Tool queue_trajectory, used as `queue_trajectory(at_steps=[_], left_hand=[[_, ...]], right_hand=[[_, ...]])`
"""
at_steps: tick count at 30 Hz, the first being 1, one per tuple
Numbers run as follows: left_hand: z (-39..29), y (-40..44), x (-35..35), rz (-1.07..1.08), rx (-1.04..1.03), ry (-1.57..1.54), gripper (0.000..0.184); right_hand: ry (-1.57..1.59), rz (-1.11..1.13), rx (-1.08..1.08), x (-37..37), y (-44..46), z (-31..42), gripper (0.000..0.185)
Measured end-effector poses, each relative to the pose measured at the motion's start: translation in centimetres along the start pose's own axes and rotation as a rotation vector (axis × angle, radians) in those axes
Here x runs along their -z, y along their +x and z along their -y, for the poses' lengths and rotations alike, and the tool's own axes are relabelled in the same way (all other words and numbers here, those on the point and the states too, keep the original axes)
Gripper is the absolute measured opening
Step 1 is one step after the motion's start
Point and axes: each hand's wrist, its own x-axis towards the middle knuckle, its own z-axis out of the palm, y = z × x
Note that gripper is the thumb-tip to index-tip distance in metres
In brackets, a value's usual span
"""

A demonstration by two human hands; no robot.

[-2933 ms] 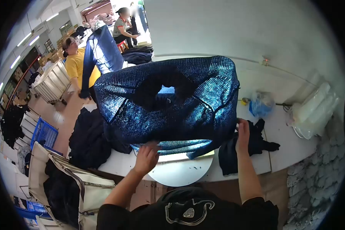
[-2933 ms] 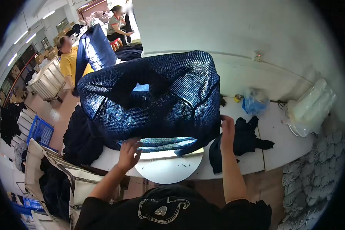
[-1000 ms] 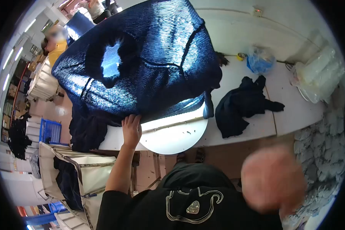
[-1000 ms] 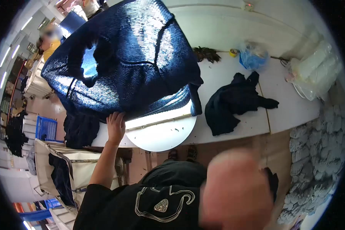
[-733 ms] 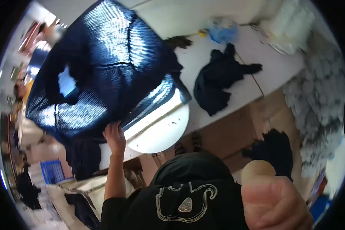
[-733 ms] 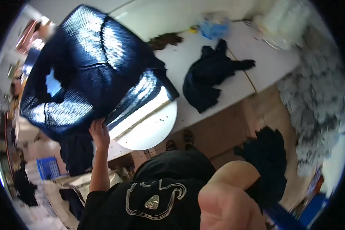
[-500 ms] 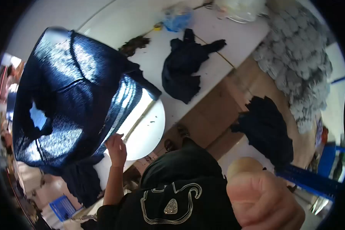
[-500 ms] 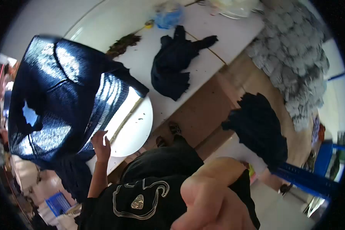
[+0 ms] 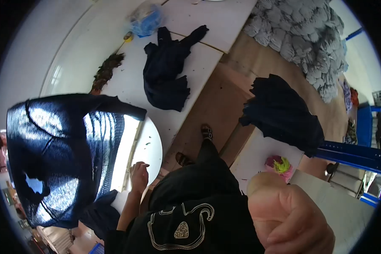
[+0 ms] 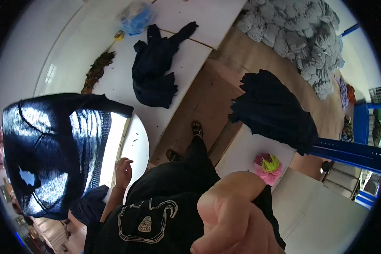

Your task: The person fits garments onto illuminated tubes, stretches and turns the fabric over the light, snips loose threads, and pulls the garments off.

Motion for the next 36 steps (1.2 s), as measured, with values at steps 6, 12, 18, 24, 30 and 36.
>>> queue_trajectory(at_steps=[6, 12, 18, 24, 30, 36], left_hand=[[-1.0, 4.5, -3.8, 0.169, -0.036, 0.015, 0.016], [-3.2, 11.9, -5.6, 0.329, 0.021, -0.062, 0.013], [-3.7, 17.5, -7.2, 0.481, 0.057, -0.072, 0.016], [-4.1, 21.7, -8.1, 0.601, 0.101, -0.080, 0.016], [-6.7, 25.2, -8.8, 0.682, -0.075, 0.013, 0.015], [-8.2, 27.2, -10.6, 0.767, -0.070, -0.045, 0.017]], right_hand=[[-0.175, -0.050, -0.054, 8.3, 1.7, -1.8, 0.010], [-0.861, -0.179, -0.266, 23.7, -5.6, -0.9, 0.008], [-1.546, -0.769, -1.065, 37.6, -19.3, 9.9, 0.024], [-1.894, -0.888, -1.400, 37.8, -30.9, 23.7, 0.018], [-2.000, -0.570, -1.548, 33.8, -31.1, 27.6, 0.013], [-2.093, -0.322, -1.537, 31.9, -33.1, 28.0, 0.017]])
